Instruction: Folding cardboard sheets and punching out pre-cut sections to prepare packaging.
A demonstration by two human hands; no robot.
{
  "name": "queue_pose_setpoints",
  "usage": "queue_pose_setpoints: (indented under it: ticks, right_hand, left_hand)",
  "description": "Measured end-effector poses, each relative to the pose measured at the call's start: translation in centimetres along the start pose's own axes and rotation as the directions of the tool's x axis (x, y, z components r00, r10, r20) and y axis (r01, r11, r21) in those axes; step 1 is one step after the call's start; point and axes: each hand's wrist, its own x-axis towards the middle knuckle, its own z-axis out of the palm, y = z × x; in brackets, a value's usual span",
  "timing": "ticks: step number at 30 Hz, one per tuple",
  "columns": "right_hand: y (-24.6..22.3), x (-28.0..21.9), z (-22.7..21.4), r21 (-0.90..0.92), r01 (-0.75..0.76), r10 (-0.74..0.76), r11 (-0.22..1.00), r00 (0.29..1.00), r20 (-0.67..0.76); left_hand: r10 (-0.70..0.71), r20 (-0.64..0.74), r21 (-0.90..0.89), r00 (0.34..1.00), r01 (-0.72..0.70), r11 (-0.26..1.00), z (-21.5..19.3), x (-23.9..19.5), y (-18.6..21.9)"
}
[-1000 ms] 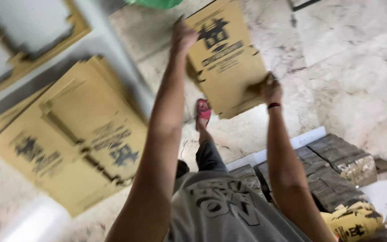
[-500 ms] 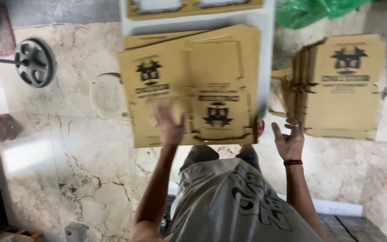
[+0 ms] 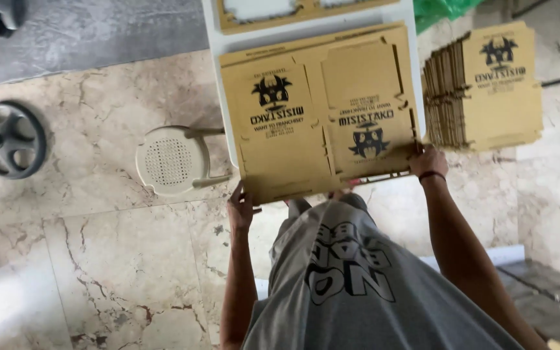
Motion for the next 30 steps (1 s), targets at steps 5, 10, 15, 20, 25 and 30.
queue_pose_setpoints:
  ticks: [5, 10, 15, 20, 25, 30]
  right_hand:
    - [-1.4, -2.9, -1.0, 0.096, -0.024, 0.034, 0.995, 0.994, -0.102]
    - [0.5, -2.2, 1.5, 0.105, -0.027, 0.039, 0.994, 0.992, -0.123]
    - [0.6, -4.8, 1.3, 0.398, 0.164, 0.039, 0.903, 0.890, -0.454]
    - [-2.8, -13.3, 3.4, 0.868, -0.164, 0.307, 0.469, 0.952, 0.014]
    - [-10.5, -19.8, 4.6, 0.915, -0.400, 0.339, 0.046, 0.868, 0.363]
    - [-16.4, -21.2, 3.9, 0.748, -0.652, -0.019, -0.124, 0.755, 0.655]
  left_hand:
    - [0.015, 0.033, -0.004, 0.999, -0.015, 1.000, -0.6, 1.9, -0.2]
    - [0.028, 0.030, 0.091, 0.999, -0.030, 0.995, -0.6, 2.3, 1.5]
    - [-0.010, 0.089, 0.110, 0.996, 0.001, 0.994, -1.0, 2.3, 0.2]
    - [0.072, 0.019, 0.501, 0.997, -0.071, 0.862, 0.0, -1.0, 5.7]
    - [0.673, 0.226, 0.685, 0.704, -0.606, 0.403, 4.3, 1.4, 7.2]
    - [0.419, 0.724, 0.632, 0.548, -0.770, -0.087, 11.4, 7.4, 5.7]
